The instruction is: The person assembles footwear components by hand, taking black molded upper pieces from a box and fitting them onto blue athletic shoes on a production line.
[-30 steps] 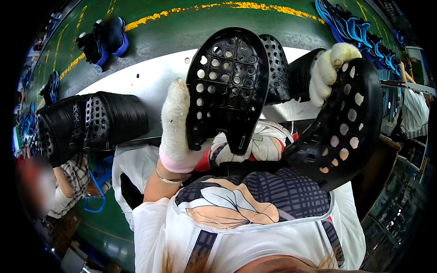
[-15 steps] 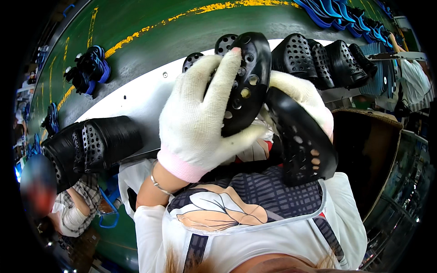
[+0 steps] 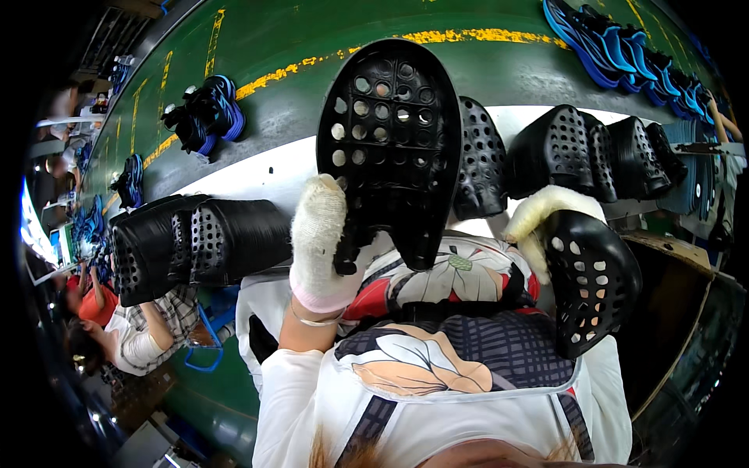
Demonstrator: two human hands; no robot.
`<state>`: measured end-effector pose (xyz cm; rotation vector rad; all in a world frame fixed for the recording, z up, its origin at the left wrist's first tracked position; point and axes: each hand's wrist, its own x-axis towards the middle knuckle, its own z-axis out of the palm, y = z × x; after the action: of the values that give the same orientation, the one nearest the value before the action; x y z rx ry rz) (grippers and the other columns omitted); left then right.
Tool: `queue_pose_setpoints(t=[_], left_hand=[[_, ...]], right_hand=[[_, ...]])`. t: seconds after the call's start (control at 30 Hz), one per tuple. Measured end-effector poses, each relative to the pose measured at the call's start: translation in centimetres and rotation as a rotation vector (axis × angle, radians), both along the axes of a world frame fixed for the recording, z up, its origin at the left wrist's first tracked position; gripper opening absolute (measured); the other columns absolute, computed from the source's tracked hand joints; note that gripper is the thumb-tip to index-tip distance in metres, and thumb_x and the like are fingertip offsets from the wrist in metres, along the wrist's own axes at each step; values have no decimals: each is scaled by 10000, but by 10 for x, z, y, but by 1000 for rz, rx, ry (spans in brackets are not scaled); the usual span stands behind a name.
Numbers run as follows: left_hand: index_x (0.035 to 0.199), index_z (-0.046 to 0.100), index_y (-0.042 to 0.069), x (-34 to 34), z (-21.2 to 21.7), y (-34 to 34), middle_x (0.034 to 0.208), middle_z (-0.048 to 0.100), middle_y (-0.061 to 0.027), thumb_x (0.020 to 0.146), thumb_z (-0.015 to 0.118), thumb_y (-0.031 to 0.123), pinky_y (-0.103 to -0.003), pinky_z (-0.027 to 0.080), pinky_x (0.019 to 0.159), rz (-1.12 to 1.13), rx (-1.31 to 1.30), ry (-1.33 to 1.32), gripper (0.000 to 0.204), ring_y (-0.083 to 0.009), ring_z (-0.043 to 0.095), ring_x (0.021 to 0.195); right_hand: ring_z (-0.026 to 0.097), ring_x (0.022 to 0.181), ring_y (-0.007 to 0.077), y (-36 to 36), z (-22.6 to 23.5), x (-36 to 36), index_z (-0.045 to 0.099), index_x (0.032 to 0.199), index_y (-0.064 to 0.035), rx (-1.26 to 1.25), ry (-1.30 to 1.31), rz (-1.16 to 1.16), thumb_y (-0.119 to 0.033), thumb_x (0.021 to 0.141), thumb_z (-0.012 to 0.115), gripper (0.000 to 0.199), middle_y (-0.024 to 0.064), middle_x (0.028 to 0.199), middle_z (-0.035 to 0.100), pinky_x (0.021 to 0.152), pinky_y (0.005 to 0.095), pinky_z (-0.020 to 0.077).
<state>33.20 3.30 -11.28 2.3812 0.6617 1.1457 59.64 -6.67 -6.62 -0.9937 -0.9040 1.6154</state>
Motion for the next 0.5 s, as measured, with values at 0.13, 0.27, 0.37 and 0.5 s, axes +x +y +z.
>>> queue_pose_setpoints(t=[0.13, 0.27, 0.37, 0.5], left_hand=[[1397, 399, -15, -9, -11, -2, 1342, 535, -122, 734, 776, 35, -332, 351, 1087, -67, -289, -59, 765, -238, 512, 1241], [1375, 431, -6, -6, -10, 0, 1306, 566, -114, 737, 783, 58, -328, 377, 1057, -17, -351, -73, 732, -241, 553, 1184], [1356, 455, 0, -5, -11, 1, 1281, 587, -101, 723, 797, 73, -323, 393, 1036, 74, -369, -50, 723, -231, 583, 1135], [1376, 429, -10, -5, -5, 3, 1295, 561, -124, 699, 813, 165, -338, 403, 1028, 143, -502, -80, 798, -246, 567, 1151]], right_hand=[[490, 453, 74, 11, 3, -7, 595, 1007, 122, -25, -58, 18, -412, 938, 570, 538, 47, 553, 534, 457, 215, 378], [504, 448, 93, 16, 3, -10, 584, 1009, 125, -29, -79, 11, -341, 939, 567, 471, 73, 554, 546, 435, 218, 378], [510, 437, 107, 19, -4, -10, 578, 1015, 117, -45, -40, 21, -252, 938, 570, 377, 97, 565, 561, 411, 224, 375], [512, 493, 62, 21, 0, -10, 617, 1047, 77, -98, -102, 69, -333, 956, 542, 427, 33, 607, 574, 479, 221, 400]])
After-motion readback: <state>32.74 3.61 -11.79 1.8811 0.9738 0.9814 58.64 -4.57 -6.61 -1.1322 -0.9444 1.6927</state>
